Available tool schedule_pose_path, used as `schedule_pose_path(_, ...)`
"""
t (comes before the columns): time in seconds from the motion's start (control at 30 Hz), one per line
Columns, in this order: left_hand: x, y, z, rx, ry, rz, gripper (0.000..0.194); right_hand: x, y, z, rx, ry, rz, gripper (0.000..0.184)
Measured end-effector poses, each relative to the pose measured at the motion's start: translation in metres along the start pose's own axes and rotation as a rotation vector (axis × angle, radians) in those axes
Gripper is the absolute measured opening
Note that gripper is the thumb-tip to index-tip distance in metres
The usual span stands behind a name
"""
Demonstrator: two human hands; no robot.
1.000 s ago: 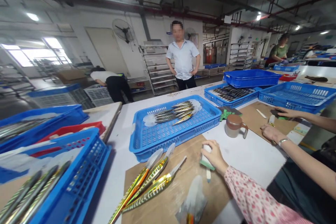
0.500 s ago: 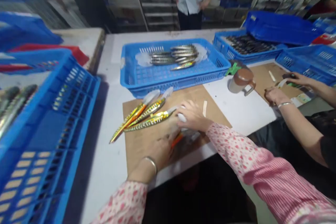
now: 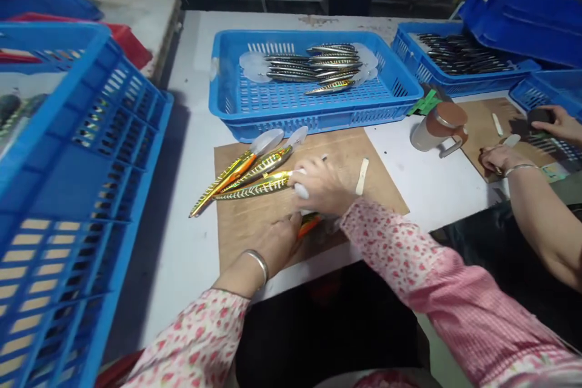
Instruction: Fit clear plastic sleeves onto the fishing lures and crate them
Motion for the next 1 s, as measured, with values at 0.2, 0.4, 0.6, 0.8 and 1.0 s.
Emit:
schedule_pose_path(0.2,0.005,-0.001,-0.001,0.008,-0.087,0.038,0.033,-0.028,0.024,-0.024,0.150,0.032,-0.074,0.022)
schedule_pose_path(0.4,0.011,-0.002,0.002,-0.008,-0.023,0.111,0.028,-0.005,0.008,0.011,0.032,0.074,-0.062,0.020)
schedule_pose_path(0.6,0.016,-0.002,0.002,-0.007,-0.016,0.050,0.030,-0.030,0.043,-0.035,0.270,0.016,-0.239,0.021)
schedule_pose_path(0.8,0.019,-0.001,0.003,0.000,-0.007,0.062,0.027,-0.005,0.019,0.005,0.065,-0.049,-0.280,0.022)
schedule_pose_path(1.0,0.014,0.004,-0.003,-0.022,-0.012,0.027,0.036,-0.058,0.081,-0.096,0.481,-0.013,-0.596,0.017)
Point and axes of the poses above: each hand's wrist, its own y-axis away from the middle knuckle, its own x-axis out of the palm, z = x × y, the point moved 5 cm from there along -y, towards the middle knuckle, and after that the axes turned 1 degree about -x, right-handed, at the moved point
